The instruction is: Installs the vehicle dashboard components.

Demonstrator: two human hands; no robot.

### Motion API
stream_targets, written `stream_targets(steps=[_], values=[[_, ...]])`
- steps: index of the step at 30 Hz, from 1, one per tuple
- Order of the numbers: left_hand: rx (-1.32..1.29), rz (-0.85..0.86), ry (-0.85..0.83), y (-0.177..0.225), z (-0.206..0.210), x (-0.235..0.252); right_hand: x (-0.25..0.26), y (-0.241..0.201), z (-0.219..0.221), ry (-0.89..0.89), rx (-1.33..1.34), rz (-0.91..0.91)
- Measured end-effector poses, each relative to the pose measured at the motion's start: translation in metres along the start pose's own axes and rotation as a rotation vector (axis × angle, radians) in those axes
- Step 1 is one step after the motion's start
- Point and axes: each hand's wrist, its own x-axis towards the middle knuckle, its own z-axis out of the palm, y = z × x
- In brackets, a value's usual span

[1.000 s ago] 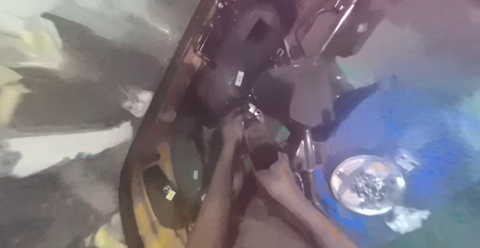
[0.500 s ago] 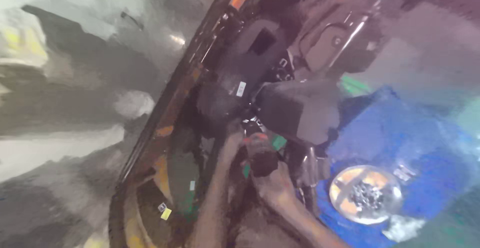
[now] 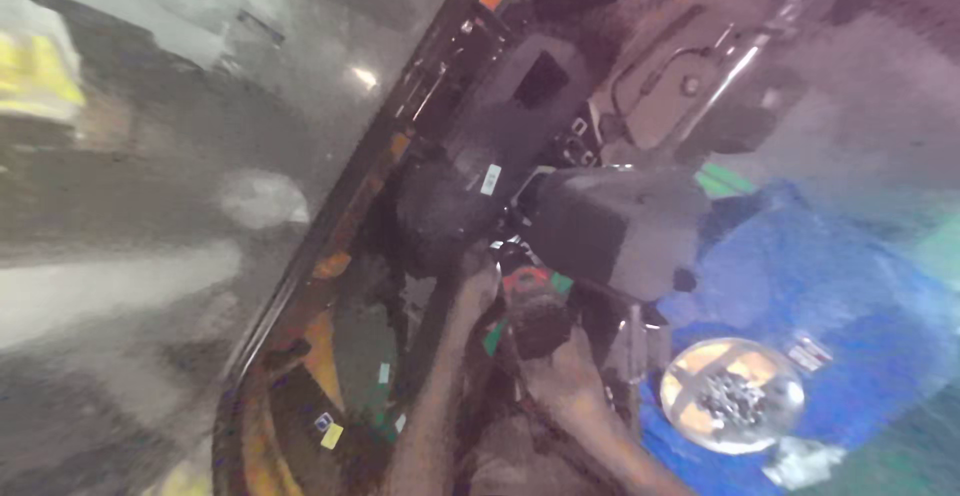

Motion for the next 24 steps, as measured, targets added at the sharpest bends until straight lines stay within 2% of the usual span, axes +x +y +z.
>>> stream_targets(steps=[2, 4, 8, 10, 12, 14, 17, 21, 24], values=[[0.081, 0.07, 0.053, -0.001, -0.003, -0.002, 0.005, 0.0, 0.002, 0.049, 0.029, -0.064], [0.035, 0.073, 0.081, -0.001, -0.001, -0.005, 0.006, -0.002, 0.0, 0.034, 0.017, -0.074], [-0.188, 0.08, 0.065, -0.007, 0.004, -0.019, 0.008, -0.008, -0.007, -0.081, 0.059, 0.08], [-0.238, 0.182, 0.082, -0.023, 0.01, -0.015, 0.009, -0.011, -0.009, -0.134, 0.071, 0.136], [-0.245, 0.309, 0.14, -0.03, 0.014, -0.006, 0.012, -0.007, -0.007, -0.122, 0.057, 0.083], [-0.264, 0.354, 0.159, -0.033, 0.015, -0.003, 0.015, -0.009, -0.006, -0.118, 0.023, 0.066], [-0.211, 0.333, 0.169, -0.024, 0.012, -0.003, 0.015, -0.018, -0.011, -0.148, 0.023, 0.119], [-0.082, 0.241, 0.145, -0.026, 0.011, 0.003, 0.014, -0.013, -0.008, -0.121, 0.045, 0.067], [-0.107, 0.204, 0.122, -0.03, 0.011, 0.0, 0.015, -0.017, -0.01, -0.153, 0.029, 0.12]])
